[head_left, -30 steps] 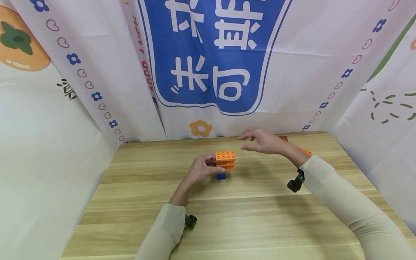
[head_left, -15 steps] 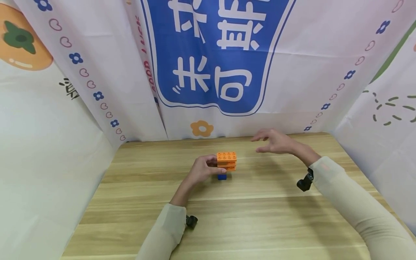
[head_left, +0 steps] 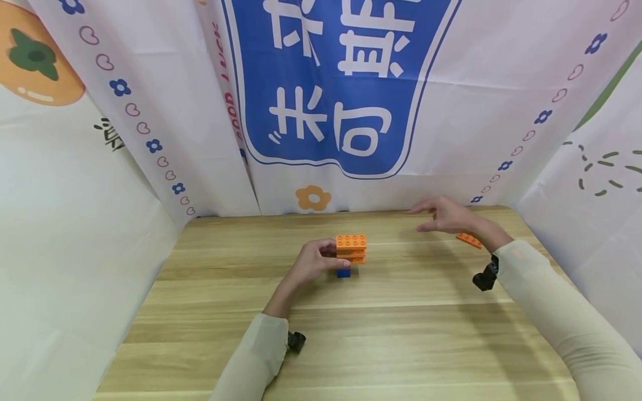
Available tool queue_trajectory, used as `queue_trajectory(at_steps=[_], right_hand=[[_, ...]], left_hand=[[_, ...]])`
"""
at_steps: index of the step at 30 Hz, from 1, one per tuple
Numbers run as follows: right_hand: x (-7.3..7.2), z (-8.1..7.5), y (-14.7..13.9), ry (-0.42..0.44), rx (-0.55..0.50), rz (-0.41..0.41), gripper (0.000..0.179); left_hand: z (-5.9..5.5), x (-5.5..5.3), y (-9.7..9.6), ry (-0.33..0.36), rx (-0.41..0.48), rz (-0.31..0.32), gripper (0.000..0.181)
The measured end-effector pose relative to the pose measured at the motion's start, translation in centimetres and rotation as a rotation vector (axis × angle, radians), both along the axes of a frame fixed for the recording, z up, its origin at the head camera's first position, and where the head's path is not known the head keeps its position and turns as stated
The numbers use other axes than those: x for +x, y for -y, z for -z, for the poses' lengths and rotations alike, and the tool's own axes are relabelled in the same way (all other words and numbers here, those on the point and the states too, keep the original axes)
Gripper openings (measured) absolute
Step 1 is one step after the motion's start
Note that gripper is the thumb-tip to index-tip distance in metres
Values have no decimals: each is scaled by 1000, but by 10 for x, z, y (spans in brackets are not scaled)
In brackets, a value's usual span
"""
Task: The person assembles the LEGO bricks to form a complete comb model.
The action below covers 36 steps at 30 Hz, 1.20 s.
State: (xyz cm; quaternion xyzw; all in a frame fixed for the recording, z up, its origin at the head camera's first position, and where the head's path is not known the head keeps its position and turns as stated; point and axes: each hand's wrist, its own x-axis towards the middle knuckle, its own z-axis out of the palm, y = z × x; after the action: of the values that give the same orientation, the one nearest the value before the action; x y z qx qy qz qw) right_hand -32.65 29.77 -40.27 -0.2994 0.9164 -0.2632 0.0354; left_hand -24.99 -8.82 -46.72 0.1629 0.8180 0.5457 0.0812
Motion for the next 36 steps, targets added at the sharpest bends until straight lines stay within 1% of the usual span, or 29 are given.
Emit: queue_trajectory(at_steps=[6,15,20,25,32,36], right_hand=[[-4,7,-14,37,16,57,44],[-7,17,-33,50,43,143,46],[-10,23,-41,59,17,156,45],[-13,28,-49,72,13,192,46],[-16,34,-59,76,0,192,47],[-18,39,-62,75,2,211,49]], left_hand=[[2,0,1,3,7,-2,39],[1,1,0,1,-3,-9,39],[1,0,1,0,-1,-9,39],[2,-1,1,-13,-5,1,40],[3,-1,1,-9,-1,4,39],[3,-1,1,-8,-1,4,39]])
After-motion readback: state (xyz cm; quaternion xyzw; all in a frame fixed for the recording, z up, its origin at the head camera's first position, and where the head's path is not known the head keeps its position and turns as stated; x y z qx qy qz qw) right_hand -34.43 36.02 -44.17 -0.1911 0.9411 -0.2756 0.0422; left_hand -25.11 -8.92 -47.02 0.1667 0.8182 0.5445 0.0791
